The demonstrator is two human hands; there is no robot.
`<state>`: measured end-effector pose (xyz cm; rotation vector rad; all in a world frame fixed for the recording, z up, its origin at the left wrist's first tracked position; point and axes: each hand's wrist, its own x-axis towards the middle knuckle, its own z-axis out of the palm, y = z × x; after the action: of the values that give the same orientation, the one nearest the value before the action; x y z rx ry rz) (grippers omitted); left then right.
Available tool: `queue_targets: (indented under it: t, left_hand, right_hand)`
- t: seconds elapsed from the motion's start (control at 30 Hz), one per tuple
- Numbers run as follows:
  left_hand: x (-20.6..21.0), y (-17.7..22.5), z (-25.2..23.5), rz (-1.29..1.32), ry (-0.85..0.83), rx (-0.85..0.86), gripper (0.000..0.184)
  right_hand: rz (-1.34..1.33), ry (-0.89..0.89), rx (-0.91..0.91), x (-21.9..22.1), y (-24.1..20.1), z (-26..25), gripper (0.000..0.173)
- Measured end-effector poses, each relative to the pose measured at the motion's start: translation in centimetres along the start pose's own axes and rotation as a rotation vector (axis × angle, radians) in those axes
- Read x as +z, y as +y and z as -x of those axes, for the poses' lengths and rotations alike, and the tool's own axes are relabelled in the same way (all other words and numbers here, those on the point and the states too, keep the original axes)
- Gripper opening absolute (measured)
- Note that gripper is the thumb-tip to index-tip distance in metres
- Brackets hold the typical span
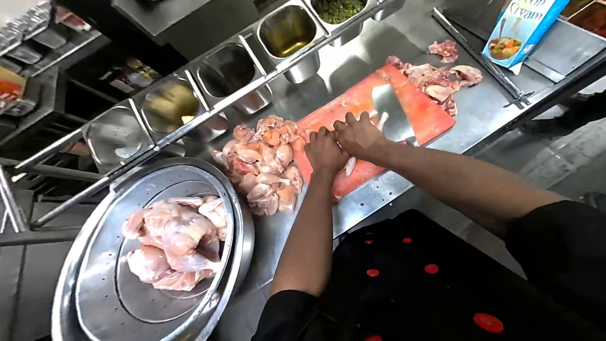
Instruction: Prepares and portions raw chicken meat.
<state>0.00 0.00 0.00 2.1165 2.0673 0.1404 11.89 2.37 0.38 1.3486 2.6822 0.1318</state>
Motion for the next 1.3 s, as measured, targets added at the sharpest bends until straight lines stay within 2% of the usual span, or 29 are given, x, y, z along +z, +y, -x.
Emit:
queue_targets:
  t: [0.1,0.33,0.4,0.47,0.53,0.57,0.67,0.87,0.97,1.07,1.17,1.23,1.3]
  left_hand:
    - [0.2,-0.6,0.2,0.038,0.017,0.056,0.040]
    - [0.6,-2.4,1.0,0.202,0.173,0.306,0.039]
    - [1.0,-2.6,1.1,0.226,0.199,0.346,0.041]
    - [2.9,-3.4,0.4,0.225,0.314,0.422,0.043]
    - [5.9,-4.3,-1.1,0.218,0.518,0.504,0.046]
    - [6.4,-4.5,-1.3,0.232,0.551,0.523,0.047]
    - [6.5,-4.7,-1.2,0.245,0.558,0.532,0.046]
    - [6.4,-4.9,-1.1,0.221,0.573,0.541,0.048]
    - [6.3,-4.8,-1.0,0.219,0.572,0.548,0.047]
    - [6.2,-5.2,-0.5,0.224,0.525,0.504,0.044]
    - [4.2,-4.2,0.0,0.174,0.317,0.406,0.048]
    - [1.8,-3.4,0.1,0.150,0.051,0.323,0.048]
    - [0.4,-4.0,0.0,0.164,-0.130,0.349,0.051]
  right_hand:
    - [-0.081,0.033,-0.054,-0.3,0.5,0.3,0.019]
    - [-0.190,0.070,-0.221,0.0,1.9,1.0,0.035]
    - [-0.186,0.091,-0.283,0.2,2.5,1.0,0.034]
    - [-0.168,0.117,-0.324,0.5,2.9,1.1,0.029]
    - [-0.156,0.146,-0.344,0.8,3.1,1.1,0.026]
    - [-0.161,0.164,-0.357,0.9,3.2,1.2,0.024]
    - [-0.186,0.212,-0.375,1.2,3.2,1.2,0.019]
    - [-0.258,0.293,-0.355,1.5,2.8,1.7,0.021]
    - [-0.253,0.288,-0.278,1.2,2.0,2.4,0.018]
    - [-0.231,0.111,-0.062,-0.5,-0.3,2.8,0.025]
    - [-0.251,-0.016,0.095,-1.9,-1.1,2.7,0.041]
    - [-0.243,0.008,0.064,-1.9,-0.6,3.1,0.044]
    - [-0.212,0.085,-0.059,-1.7,0.0,3.7,0.042]
